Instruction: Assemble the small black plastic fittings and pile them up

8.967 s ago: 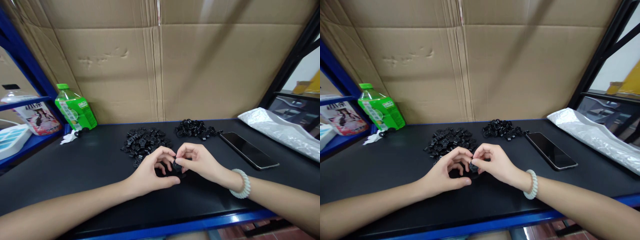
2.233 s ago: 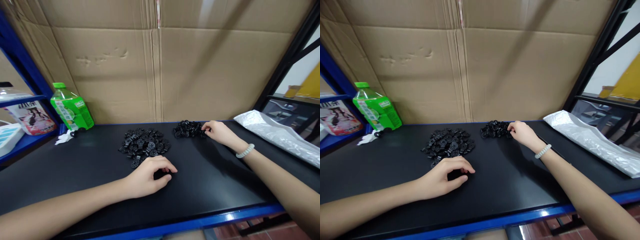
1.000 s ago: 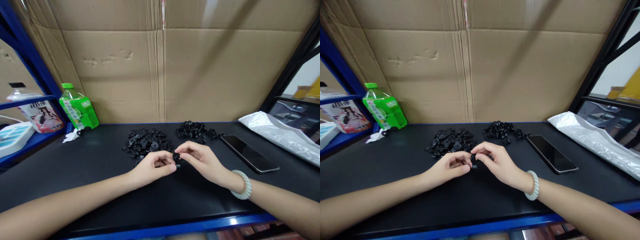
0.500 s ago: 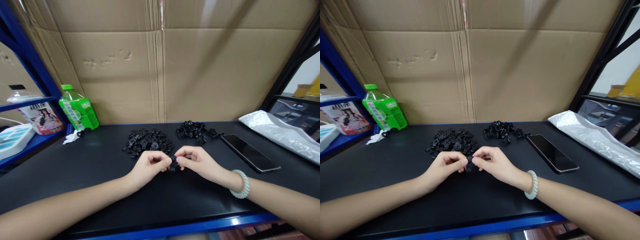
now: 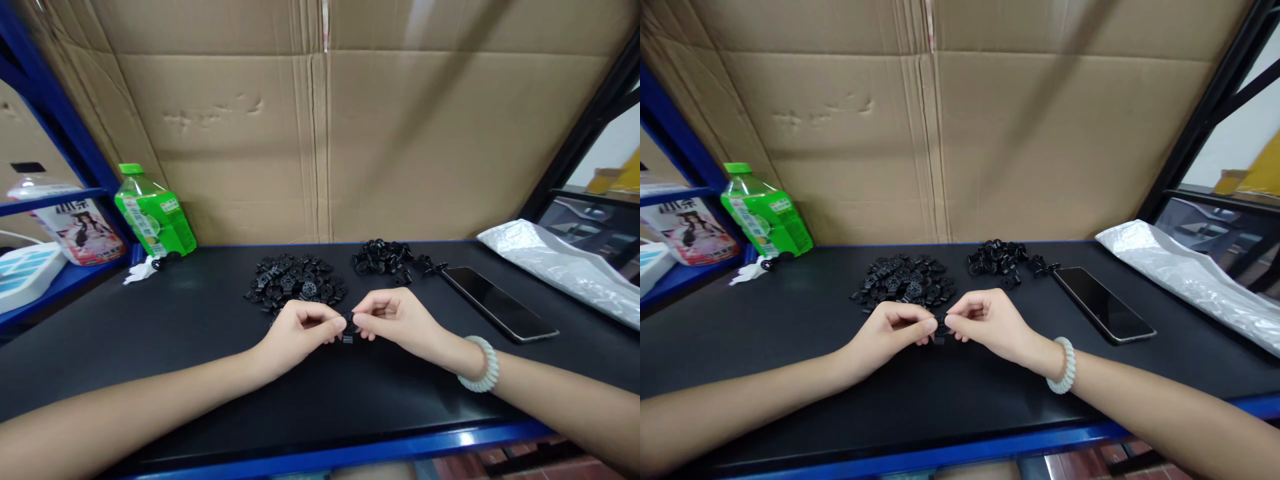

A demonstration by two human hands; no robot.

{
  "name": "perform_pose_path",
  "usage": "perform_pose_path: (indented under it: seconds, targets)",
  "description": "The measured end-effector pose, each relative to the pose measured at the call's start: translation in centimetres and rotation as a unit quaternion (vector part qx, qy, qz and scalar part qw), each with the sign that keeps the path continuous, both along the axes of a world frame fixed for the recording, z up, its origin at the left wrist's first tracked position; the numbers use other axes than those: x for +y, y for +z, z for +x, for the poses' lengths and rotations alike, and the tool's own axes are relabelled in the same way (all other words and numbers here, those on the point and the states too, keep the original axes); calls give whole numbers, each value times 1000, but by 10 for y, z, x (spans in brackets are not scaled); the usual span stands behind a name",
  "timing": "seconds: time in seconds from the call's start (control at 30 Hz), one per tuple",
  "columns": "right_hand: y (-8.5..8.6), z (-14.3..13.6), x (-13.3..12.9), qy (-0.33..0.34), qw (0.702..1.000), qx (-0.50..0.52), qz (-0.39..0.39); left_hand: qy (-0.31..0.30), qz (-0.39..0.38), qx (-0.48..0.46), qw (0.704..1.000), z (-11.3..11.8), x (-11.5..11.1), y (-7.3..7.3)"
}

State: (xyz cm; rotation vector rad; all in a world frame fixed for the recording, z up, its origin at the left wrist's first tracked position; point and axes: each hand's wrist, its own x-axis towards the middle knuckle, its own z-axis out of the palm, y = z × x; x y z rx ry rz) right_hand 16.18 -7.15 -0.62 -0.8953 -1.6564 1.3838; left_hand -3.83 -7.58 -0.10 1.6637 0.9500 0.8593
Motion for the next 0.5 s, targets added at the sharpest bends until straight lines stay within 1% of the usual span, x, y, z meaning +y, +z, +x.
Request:
perform_pose_path:
  seconds: [0.27, 0.5]
  targets:
    - [0, -2, -2, -11, 1000, -11, -13, -11, -8, 2, 1000, -1, 0, -2]
    - [2, -1, -3, -9, 1000, -6, -19, -20, 2, 9, 1000, 0, 0, -3]
